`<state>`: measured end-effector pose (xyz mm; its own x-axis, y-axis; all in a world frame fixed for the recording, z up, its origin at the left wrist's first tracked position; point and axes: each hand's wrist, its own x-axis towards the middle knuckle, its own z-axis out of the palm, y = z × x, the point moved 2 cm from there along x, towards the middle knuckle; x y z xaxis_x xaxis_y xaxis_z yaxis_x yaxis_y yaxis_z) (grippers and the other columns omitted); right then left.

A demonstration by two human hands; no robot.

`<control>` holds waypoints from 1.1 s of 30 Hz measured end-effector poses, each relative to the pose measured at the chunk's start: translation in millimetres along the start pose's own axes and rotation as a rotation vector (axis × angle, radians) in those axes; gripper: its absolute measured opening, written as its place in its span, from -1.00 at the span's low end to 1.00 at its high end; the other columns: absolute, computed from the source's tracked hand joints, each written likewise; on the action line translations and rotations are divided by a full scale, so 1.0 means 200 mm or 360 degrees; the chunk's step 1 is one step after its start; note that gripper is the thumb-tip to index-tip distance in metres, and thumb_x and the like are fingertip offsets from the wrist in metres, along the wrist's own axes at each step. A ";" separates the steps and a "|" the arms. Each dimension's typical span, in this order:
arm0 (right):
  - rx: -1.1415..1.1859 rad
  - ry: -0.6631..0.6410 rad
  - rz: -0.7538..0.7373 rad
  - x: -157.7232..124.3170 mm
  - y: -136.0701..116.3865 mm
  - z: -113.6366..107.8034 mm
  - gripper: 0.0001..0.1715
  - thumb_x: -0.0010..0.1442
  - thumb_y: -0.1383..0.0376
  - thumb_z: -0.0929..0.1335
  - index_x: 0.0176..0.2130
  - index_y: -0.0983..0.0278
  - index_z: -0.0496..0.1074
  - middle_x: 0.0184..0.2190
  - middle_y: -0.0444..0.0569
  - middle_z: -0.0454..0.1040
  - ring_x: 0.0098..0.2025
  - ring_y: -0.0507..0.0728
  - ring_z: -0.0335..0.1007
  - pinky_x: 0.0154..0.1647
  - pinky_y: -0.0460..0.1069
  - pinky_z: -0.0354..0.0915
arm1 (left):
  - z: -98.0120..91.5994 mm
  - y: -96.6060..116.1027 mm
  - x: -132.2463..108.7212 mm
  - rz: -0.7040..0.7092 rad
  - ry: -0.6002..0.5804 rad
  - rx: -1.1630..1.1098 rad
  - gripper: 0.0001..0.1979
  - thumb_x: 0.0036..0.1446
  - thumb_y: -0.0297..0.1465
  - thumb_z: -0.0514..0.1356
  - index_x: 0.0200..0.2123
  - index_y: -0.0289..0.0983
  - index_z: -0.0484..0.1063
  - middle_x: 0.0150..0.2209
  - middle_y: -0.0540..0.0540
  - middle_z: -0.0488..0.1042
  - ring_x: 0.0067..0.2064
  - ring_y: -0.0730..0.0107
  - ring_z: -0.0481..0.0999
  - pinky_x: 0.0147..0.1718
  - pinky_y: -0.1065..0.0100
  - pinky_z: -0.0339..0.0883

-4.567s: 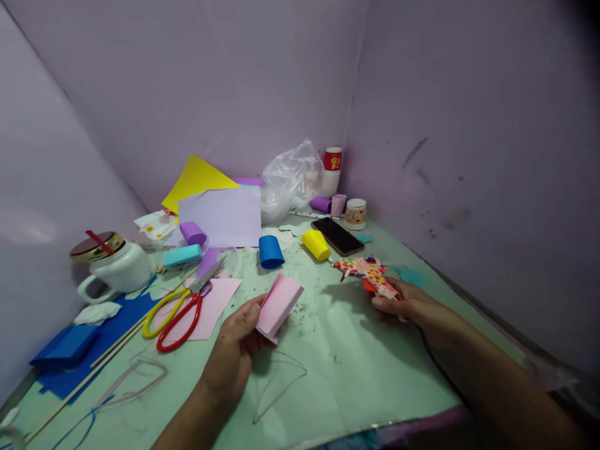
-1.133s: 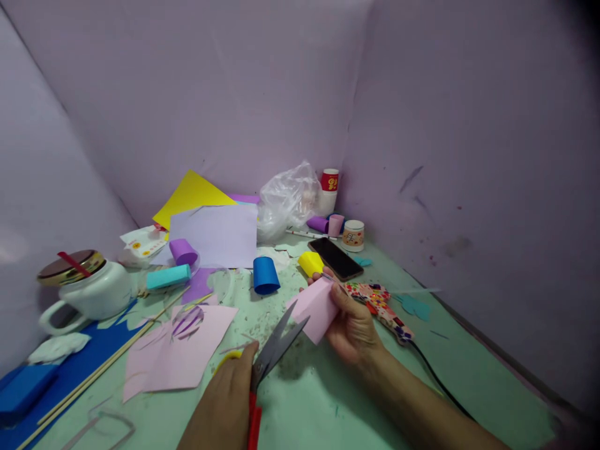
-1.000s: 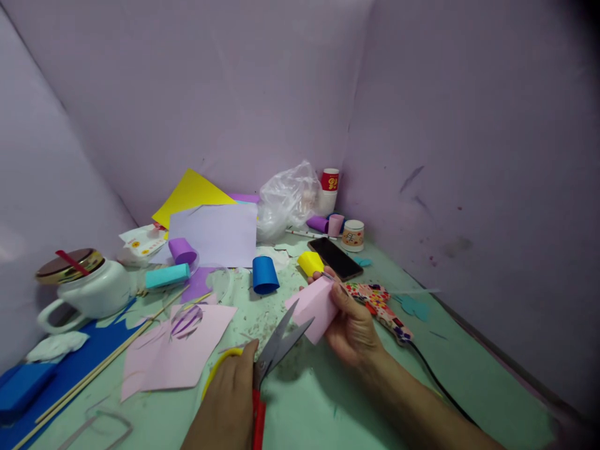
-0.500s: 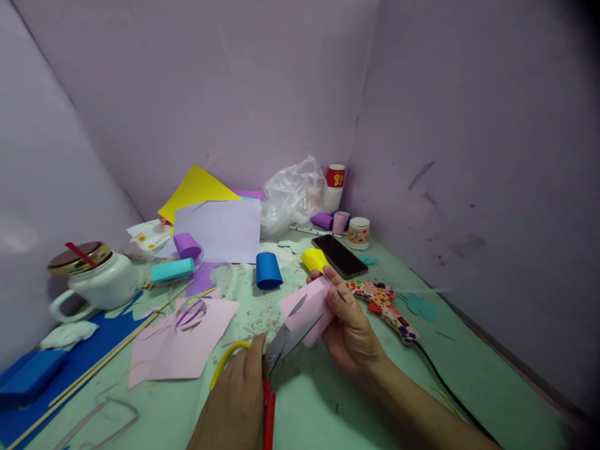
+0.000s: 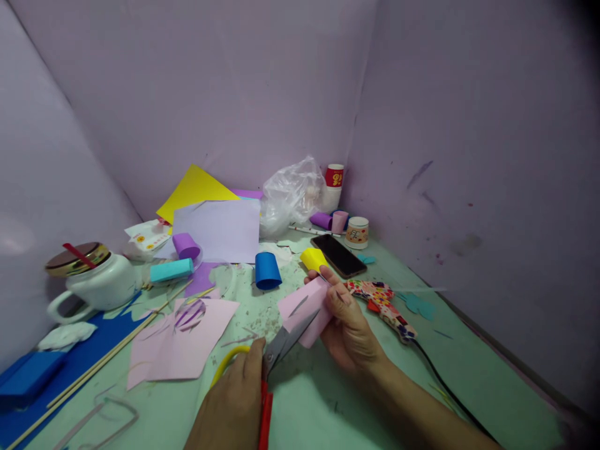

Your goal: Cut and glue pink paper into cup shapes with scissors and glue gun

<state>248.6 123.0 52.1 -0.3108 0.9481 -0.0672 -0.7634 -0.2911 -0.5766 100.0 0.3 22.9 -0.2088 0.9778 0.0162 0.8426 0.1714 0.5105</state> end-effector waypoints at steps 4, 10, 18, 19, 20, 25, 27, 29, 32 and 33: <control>-0.0014 0.0020 -0.0002 0.00 0.00 0.00 -0.49 -0.28 0.25 0.63 -0.25 0.17 0.54 -0.26 -0.14 0.58 -0.20 0.10 0.45 -0.04 0.01 0.33 | -0.01 0.02 -0.01 -0.0008 -0.0020 0.0037 -0.44 0.06 -0.51 -0.03 0.17 -0.27 0.26 0.01 -0.26 0.51 0.01 0.09 0.52 -0.06 0.18 0.41; -0.0028 0.0017 0.0007 0.00 0.00 0.00 -0.47 -0.29 0.24 0.63 -0.25 0.15 0.54 -0.26 -0.14 0.59 -0.21 0.10 0.47 -0.05 0.01 0.35 | -0.04 0.03 -0.02 0.0063 -0.0075 0.0085 -0.47 0.11 -0.47 -0.01 0.18 -0.23 0.27 -0.10 -0.27 0.55 -0.08 0.11 0.56 -0.07 0.21 0.41; -0.0074 0.0013 -0.0020 0.01 0.01 -0.02 -0.43 -0.27 0.22 0.63 -0.19 0.15 0.55 -0.23 -0.13 0.60 -0.19 0.09 0.47 -0.04 0.01 0.35 | -0.03 0.01 -0.03 0.0146 -0.0002 0.0015 -0.50 0.11 -0.43 0.01 0.15 -0.23 0.31 -0.09 -0.26 0.56 -0.09 0.10 0.56 -0.09 0.25 0.43; -0.0083 0.0005 -0.0031 0.01 0.01 -0.02 -0.43 -0.26 0.21 0.63 -0.19 0.15 0.55 -0.23 -0.12 0.60 -0.19 0.09 0.47 -0.04 0.00 0.36 | -0.03 0.01 -0.03 0.0125 -0.0014 0.0016 -0.50 0.11 -0.44 0.00 0.15 -0.23 0.31 -0.09 -0.25 0.56 -0.09 0.11 0.56 -0.08 0.25 0.42; -0.0096 -0.0005 -0.0043 0.01 0.01 -0.03 -0.42 -0.26 0.20 0.63 -0.18 0.15 0.55 -0.23 -0.12 0.60 -0.19 0.10 0.47 -0.05 0.00 0.36 | -0.02 0.01 -0.03 0.0102 -0.0030 0.0022 -0.50 0.11 -0.45 0.00 0.15 -0.23 0.30 -0.09 -0.25 0.56 -0.08 0.12 0.56 -0.06 0.25 0.41; -0.0187 -0.0059 -0.0080 0.00 0.02 -0.03 -0.40 -0.25 0.20 0.62 -0.15 0.17 0.54 -0.24 -0.09 0.60 -0.23 0.10 0.48 -0.16 -0.03 0.39 | -0.02 0.03 -0.01 0.0086 -0.0063 0.0114 -0.45 0.03 -0.51 0.02 0.13 -0.28 0.31 -0.09 -0.28 0.55 -0.02 0.04 0.51 0.01 0.13 0.35; -0.0196 -0.0084 -0.0053 -0.01 0.03 -0.02 -0.39 -0.24 0.21 0.62 -0.14 0.18 0.53 -0.24 -0.08 0.60 -0.25 0.10 0.48 -0.21 -0.05 0.40 | -0.02 0.04 0.00 0.0076 -0.0057 0.0122 -0.45 0.01 -0.52 0.02 0.12 -0.29 0.32 -0.07 -0.29 0.54 0.00 0.03 0.50 0.02 0.11 0.34; -0.0170 -0.0121 0.0003 -0.02 0.04 -0.02 -0.36 -0.21 0.14 0.61 -0.11 0.19 0.52 -0.22 -0.06 0.60 -0.27 0.09 0.48 -0.27 -0.07 0.41 | -0.03 0.04 -0.01 0.0043 -0.0063 0.0093 -0.47 0.04 -0.52 0.00 0.13 -0.29 0.31 -0.05 -0.30 0.53 0.01 0.04 0.50 -0.01 0.13 0.36; -0.0175 -0.0187 0.0050 -0.03 0.05 -0.02 -0.31 -0.17 0.03 0.57 -0.06 0.20 0.50 -0.16 -0.04 0.57 -0.26 0.08 0.47 -0.28 -0.08 0.42 | -0.05 0.04 -0.02 0.0009 -0.0053 0.0042 -0.50 0.10 -0.49 -0.03 0.13 -0.28 0.31 -0.06 -0.31 0.53 -0.03 0.05 0.53 -0.07 0.17 0.40; -0.0196 -0.0207 0.0040 -0.03 0.05 -0.02 -0.29 -0.17 0.02 0.57 -0.04 0.20 0.49 -0.15 -0.04 0.56 -0.25 0.09 0.47 -0.27 -0.07 0.42 | -0.05 0.04 -0.03 0.0019 -0.0034 0.0035 -0.51 0.11 -0.48 -0.03 0.12 -0.28 0.32 -0.06 -0.31 0.53 -0.04 0.05 0.54 -0.08 0.18 0.41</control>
<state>245.1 114.6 43.0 -0.4057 0.9138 0.0182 -0.6818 -0.2893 -0.6719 102.2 -5.5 35.7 -0.1883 0.9821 0.0033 0.8558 0.1624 0.4912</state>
